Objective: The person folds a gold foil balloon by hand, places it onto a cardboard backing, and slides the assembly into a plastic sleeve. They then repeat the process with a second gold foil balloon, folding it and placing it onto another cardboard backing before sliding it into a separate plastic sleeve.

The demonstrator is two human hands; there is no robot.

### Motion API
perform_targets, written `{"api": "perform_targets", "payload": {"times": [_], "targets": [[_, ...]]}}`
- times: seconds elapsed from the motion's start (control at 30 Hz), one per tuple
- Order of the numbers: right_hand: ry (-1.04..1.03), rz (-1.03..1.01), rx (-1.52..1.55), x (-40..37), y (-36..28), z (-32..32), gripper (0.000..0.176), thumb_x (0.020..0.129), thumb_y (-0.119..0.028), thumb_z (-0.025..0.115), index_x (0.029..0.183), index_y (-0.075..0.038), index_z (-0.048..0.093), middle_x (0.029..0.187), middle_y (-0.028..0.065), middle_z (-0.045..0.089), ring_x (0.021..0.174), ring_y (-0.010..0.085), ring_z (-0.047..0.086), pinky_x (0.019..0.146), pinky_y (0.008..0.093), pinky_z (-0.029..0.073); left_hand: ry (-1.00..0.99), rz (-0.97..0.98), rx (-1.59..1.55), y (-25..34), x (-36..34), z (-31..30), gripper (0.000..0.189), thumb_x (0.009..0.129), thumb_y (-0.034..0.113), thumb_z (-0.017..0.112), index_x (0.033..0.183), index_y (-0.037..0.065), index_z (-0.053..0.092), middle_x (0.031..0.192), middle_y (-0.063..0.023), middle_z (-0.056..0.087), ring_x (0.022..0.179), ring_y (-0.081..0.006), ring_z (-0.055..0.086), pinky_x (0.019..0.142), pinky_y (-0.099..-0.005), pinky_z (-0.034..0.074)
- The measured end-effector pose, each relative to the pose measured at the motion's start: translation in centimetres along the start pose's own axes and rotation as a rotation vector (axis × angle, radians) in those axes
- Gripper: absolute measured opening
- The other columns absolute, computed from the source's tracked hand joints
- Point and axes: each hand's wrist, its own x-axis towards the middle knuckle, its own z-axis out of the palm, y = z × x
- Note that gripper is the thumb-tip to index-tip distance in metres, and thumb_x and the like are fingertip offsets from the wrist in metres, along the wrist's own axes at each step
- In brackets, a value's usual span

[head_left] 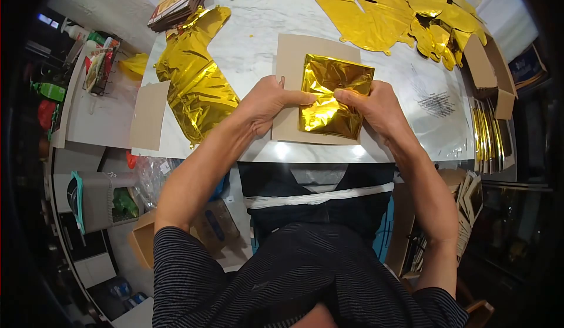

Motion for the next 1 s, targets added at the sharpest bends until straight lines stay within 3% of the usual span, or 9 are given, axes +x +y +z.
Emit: {"api": "perform_targets", "payload": {"times": [0.07,0.17,0.3,0.43,0.47,0.67,0.8,0.9,1.0], "targets": [[0.067,-0.125,-0.11,-0.7,0.2,-0.6,0.039,0.092,-0.018,0.085,0.119,0.007,0.07,0.099,0.0069,0.074,0.083,0.0118,0.068,0.077,0.0272,0.057,0.007,0.03,-0.021,0.1,-0.6,0.4,0.047,0.085,-0.001,0.083,0.127,-0.009,0.064,0.114,-0.0168,0.075,0.096,-0.0222,0.076,0.083,-0.0364,0.065],[0.231,-0.044,-0.259,-2.1,-0.5,-1.3,0.044,0.093,-0.019,0.085,0.124,0.006,0.065,0.096,0.0054,0.073,0.083,0.0105,0.066,0.077,0.0249,0.055,0.007,0.048,-0.009,0.3,-1.3,0.6,0.047,0.086,-0.001,0.083,0.128,-0.009,0.064,0.115,-0.0164,0.074,0.096,-0.0215,0.075,0.085,-0.0355,0.065],[0.356,-0.329,-0.115,-4.0,1.3,-0.9,0.056,0.094,-0.019,0.084,0.136,0.006,0.059,0.107,0.0062,0.074,0.084,0.0073,0.066,0.079,0.0217,0.053,-0.016,0.071,-0.066,0.7,-2.4,1.8,0.047,0.086,-0.001,0.082,0.129,-0.008,0.064,0.115,-0.0158,0.074,0.096,-0.0213,0.075,0.086,-0.035,0.065],[-0.011,-0.042,0.051,-6.7,-0.4,-2.2,0.032,0.096,-0.019,0.081,0.117,0.004,0.073,0.093,0.0004,0.074,0.08,0.0031,0.061,0.075,0.0193,0.047,-0.006,0.075,-0.057,0.3,-2.4,2.2,0.048,0.087,0.0,0.082,0.13,-0.009,0.063,0.115,-0.0158,0.074,0.095,-0.021,0.075,0.085,-0.0345,0.064],[0.03,-0.064,-0.024,-6.5,0.9,-2.5,0.022,0.099,-0.021,0.08,0.097,0.001,0.077,0.081,-0.0032,0.07,0.073,0.0012,0.057,0.067,0.0188,0.043,-0.006,0.075,-0.051,0.1,-2.2,2.2,0.047,0.087,0.0,0.082,0.13,-0.009,0.064,0.115,-0.0158,0.074,0.095,-0.0208,0.075,0.085,-0.0343,0.064],[0.074,-0.037,-0.073,-6.2,1.8,-3.2,0.032,0.102,-0.028,0.078,0.083,-0.002,0.074,0.073,-0.0049,0.066,0.064,-0.0007,0.049,0.057,0.0202,0.035,0.036,0.059,0.03,-0.4,-2.5,3.1,0.045,0.087,0.001,0.082,0.128,-0.009,0.065,0.113,-0.015,0.074,0.095,-0.0213,0.075,0.083,-0.0358,0.064],[0.043,-0.041,-0.046,-6.1,2.8,-3.8,0.031,0.103,-0.027,0.076,0.086,-0.001,0.076,0.074,-0.0044,0.067,0.066,0.0,0.051,0.058,0.0202,0.038,0.034,0.082,0.037,-0.8,-2.6,3.2,0.047,0.087,0.001,0.082,0.129,-0.008,0.064,0.113,-0.0153,0.074,0.095,-0.0213,0.075,0.084,-0.0366,0.064],[0.031,-0.097,0.039,-6.5,2.6,-4.3,0.03,0.105,-0.026,0.073,0.096,0.002,0.077,0.08,-0.0012,0.071,0.068,0.0023,0.056,0.061,0.0203,0.045,0.012,0.053,-0.023,-1.2,-2.5,2.7,0.051,0.087,0.002,0.083,0.133,-0.008,0.062,0.115,-0.0156,0.074,0.095,-0.0214,0.075,0.084,-0.036,0.064],[0.178,-0.131,-0.134,-6.5,0.9,-6.3,0.027,0.106,-0.022,0.069,0.116,0.003,0.075,0.091,0.0051,0.076,0.069,0.0073,0.063,0.068,0.0225,0.056,0.076,0.037,-0.045,-1.3,-2.6,1.4,0.054,0.087,0.001,0.083,0.135,-0.007,0.059,0.118,-0.0136,0.073,0.103,-0.0207,0.073,0.091,-0.0363,0.061]]}}
